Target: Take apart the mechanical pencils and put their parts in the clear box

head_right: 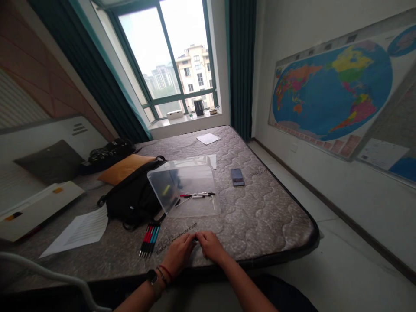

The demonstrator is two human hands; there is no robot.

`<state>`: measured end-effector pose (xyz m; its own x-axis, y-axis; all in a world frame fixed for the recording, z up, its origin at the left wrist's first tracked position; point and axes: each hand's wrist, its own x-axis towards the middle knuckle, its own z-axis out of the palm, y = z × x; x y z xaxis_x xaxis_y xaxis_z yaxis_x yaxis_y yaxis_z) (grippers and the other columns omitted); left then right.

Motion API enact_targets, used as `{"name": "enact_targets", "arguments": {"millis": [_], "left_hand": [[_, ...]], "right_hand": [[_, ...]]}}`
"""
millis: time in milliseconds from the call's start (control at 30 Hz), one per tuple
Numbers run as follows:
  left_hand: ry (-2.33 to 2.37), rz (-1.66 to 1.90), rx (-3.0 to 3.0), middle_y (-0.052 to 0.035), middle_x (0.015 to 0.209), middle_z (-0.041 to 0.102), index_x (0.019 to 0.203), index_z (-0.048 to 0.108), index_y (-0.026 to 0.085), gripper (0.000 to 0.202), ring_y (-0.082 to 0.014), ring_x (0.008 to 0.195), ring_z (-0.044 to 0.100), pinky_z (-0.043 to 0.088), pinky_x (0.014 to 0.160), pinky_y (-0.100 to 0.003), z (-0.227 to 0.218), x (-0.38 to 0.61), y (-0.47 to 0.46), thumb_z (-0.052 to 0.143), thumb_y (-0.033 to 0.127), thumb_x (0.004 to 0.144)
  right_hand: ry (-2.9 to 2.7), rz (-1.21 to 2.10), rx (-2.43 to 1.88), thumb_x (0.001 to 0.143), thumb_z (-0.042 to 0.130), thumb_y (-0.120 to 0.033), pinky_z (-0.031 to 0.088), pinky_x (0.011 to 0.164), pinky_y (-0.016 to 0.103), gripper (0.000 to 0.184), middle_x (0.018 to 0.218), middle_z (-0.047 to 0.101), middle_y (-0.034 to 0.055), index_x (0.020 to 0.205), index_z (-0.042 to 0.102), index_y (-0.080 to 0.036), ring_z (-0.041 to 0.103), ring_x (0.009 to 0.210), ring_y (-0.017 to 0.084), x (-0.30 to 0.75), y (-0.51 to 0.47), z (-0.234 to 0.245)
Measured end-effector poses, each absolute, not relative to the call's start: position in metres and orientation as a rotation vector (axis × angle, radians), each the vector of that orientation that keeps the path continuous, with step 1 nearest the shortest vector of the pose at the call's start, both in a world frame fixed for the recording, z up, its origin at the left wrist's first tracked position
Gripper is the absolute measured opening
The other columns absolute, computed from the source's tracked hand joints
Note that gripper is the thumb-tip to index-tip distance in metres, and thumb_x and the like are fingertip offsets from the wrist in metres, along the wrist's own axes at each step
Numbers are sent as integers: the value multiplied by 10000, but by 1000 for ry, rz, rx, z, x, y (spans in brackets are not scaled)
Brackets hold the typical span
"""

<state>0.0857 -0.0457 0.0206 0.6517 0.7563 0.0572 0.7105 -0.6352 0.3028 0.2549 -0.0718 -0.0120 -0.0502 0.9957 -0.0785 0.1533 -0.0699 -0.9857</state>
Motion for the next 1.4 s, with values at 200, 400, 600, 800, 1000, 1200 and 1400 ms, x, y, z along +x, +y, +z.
{"name": "enact_targets", "arguments": {"millis": [200, 400, 600, 800, 1000, 1200, 1400], "left_hand": [[1162, 278, 2514, -81, 1220, 666, 1282, 548, 258, 338, -226, 1097, 628, 479, 992, -374, 9, 89, -34, 400, 275, 978], [1228, 368, 2466, -87, 1177, 675, 1254, 596, 269, 388, -232, 1109, 609, 459, 996, -366, -2, 94, -39, 312, 273, 991], [1250, 409, 2474, -95, 1110, 688, 1193, 621, 250, 378, -234, 1049, 621, 456, 974, -372, -3, 96, -39, 299, 289, 999], [1281, 422, 2440, -89, 1149, 678, 1254, 559, 252, 339, -223, 1013, 650, 491, 893, -321, -5, 93, -43, 381, 379, 995], [1240, 512, 2653, -83, 954, 683, 1121, 616, 228, 293, -205, 858, 645, 496, 762, -311, -7, 93, -42, 357, 310, 1011], [1190, 655, 2704, -60, 935, 706, 1083, 608, 221, 240, -196, 870, 666, 511, 777, -312, -12, 93, -41, 384, 261, 1006], [1238, 609, 2652, -30, 809, 714, 1126, 571, 206, 255, -196, 720, 688, 512, 641, -291, -11, 91, -41, 489, 394, 973]], "right_hand": [[-1438, 1024, -1390, 963, 398, -487, 367, 541, 252, 511, 486, 575, 4, 666, 686, -188, 531, 503, 164, 267, -64, 0], [-1528, 929, -1441, 978, 409, -413, 342, 597, 256, 480, 664, 700, 40, 684, 711, -182, 585, 622, 173, 270, -60, -2], [-1567, 895, -1440, 996, 384, -363, 344, 640, 265, 453, 756, 730, 59, 752, 721, -185, 609, 682, 182, 269, -59, -6], [-1587, 893, -1451, 1006, 372, -351, 325, 628, 263, 457, 711, 702, 41, 719, 687, -186, 587, 656, 168, 269, -61, -1], [-1613, 907, -1473, 1019, 352, -357, 335, 639, 257, 462, 715, 688, 39, 727, 662, -177, 584, 672, 160, 269, -63, -1], [-1685, 860, -1514, 1026, 361, -343, 321, 667, 268, 422, 776, 697, 49, 760, 643, -177, 601, 724, 165, 269, -62, -2], [-1724, 818, -1552, 1027, 371, -323, 292, 649, 274, 378, 759, 666, 36, 764, 602, -180, 577, 707, 156, 270, -65, -2]]}}
